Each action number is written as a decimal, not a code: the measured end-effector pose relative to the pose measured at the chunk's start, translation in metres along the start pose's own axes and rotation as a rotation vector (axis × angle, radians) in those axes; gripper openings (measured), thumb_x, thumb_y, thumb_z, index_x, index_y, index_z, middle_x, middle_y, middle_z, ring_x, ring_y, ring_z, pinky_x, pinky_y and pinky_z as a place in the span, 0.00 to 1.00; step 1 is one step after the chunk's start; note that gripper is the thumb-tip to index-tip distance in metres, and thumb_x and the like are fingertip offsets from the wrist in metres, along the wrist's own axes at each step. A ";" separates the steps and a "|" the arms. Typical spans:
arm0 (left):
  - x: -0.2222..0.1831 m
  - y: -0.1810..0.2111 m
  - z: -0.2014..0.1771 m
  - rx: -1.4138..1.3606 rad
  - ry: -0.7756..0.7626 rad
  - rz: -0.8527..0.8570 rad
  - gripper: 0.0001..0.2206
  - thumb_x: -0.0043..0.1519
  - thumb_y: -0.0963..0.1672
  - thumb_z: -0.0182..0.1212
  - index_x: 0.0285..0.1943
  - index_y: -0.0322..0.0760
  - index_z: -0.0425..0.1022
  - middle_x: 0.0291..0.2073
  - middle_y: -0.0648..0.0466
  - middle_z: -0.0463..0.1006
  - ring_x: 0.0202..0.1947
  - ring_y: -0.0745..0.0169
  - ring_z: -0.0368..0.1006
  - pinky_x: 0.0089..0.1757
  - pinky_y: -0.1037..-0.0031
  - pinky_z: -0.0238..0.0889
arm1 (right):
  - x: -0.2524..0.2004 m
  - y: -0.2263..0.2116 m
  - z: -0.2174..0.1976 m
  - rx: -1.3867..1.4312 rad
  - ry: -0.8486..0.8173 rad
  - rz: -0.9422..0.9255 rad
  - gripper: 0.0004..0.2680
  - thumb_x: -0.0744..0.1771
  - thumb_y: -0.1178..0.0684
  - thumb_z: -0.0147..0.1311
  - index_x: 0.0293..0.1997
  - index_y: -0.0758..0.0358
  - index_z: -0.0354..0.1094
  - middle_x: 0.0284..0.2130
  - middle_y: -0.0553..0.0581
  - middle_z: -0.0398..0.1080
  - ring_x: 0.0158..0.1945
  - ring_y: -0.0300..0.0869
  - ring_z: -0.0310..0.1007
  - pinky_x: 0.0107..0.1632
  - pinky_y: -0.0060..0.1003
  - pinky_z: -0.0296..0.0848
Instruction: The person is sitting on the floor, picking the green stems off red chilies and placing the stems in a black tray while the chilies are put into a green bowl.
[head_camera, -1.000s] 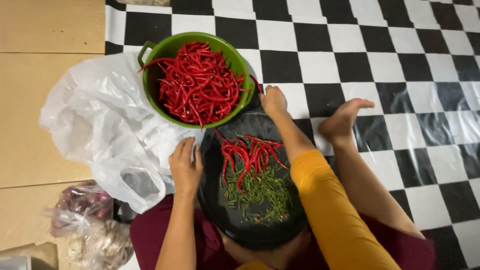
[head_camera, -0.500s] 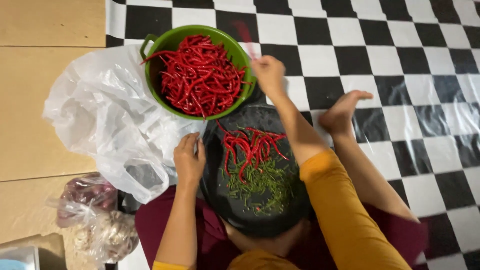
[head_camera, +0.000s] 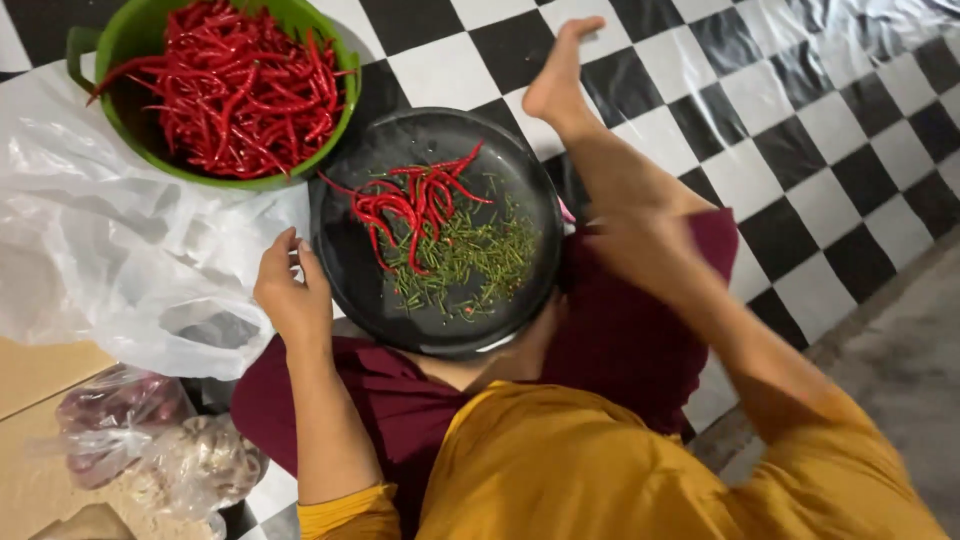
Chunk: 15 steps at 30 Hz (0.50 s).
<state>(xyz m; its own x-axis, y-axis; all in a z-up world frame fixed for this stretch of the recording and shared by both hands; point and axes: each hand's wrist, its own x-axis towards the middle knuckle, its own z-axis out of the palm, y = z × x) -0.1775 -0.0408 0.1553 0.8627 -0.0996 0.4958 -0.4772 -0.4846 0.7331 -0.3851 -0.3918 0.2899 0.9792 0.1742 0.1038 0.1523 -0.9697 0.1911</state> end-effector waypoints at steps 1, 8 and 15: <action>0.000 0.002 -0.003 -0.014 -0.025 0.004 0.10 0.68 0.38 0.62 0.56 0.26 0.79 0.39 0.43 0.81 0.35 0.47 0.80 0.36 0.67 0.74 | -0.033 0.008 -0.023 -0.141 -0.226 0.450 0.14 0.61 0.41 0.67 0.41 0.58 0.79 0.50 0.66 0.69 0.56 0.59 0.71 0.56 0.48 0.74; -0.001 -0.008 0.021 -0.075 -0.041 0.124 0.08 0.67 0.38 0.62 0.53 0.28 0.80 0.36 0.45 0.81 0.34 0.48 0.80 0.36 0.66 0.75 | -0.142 -0.027 -0.004 0.135 0.302 0.462 0.08 0.69 0.53 0.59 0.40 0.69 0.69 0.63 0.66 0.68 0.70 0.67 0.60 0.71 0.56 0.61; -0.010 -0.019 0.007 -0.174 -0.107 0.015 0.11 0.63 0.37 0.56 0.54 0.23 0.77 0.43 0.40 0.82 0.37 0.48 0.79 0.40 0.67 0.72 | -0.080 0.011 -0.072 -0.012 0.698 0.490 0.02 0.72 0.68 0.46 0.43 0.75 0.61 0.37 0.65 0.59 0.38 0.53 0.59 0.44 0.46 0.62</action>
<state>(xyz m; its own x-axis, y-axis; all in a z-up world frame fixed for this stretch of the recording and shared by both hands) -0.1763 -0.0367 0.1334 0.8636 -0.2022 0.4618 -0.5040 -0.3259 0.7998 -0.4715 -0.4039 0.3538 0.6268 -0.1948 0.7544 -0.2719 -0.9621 -0.0226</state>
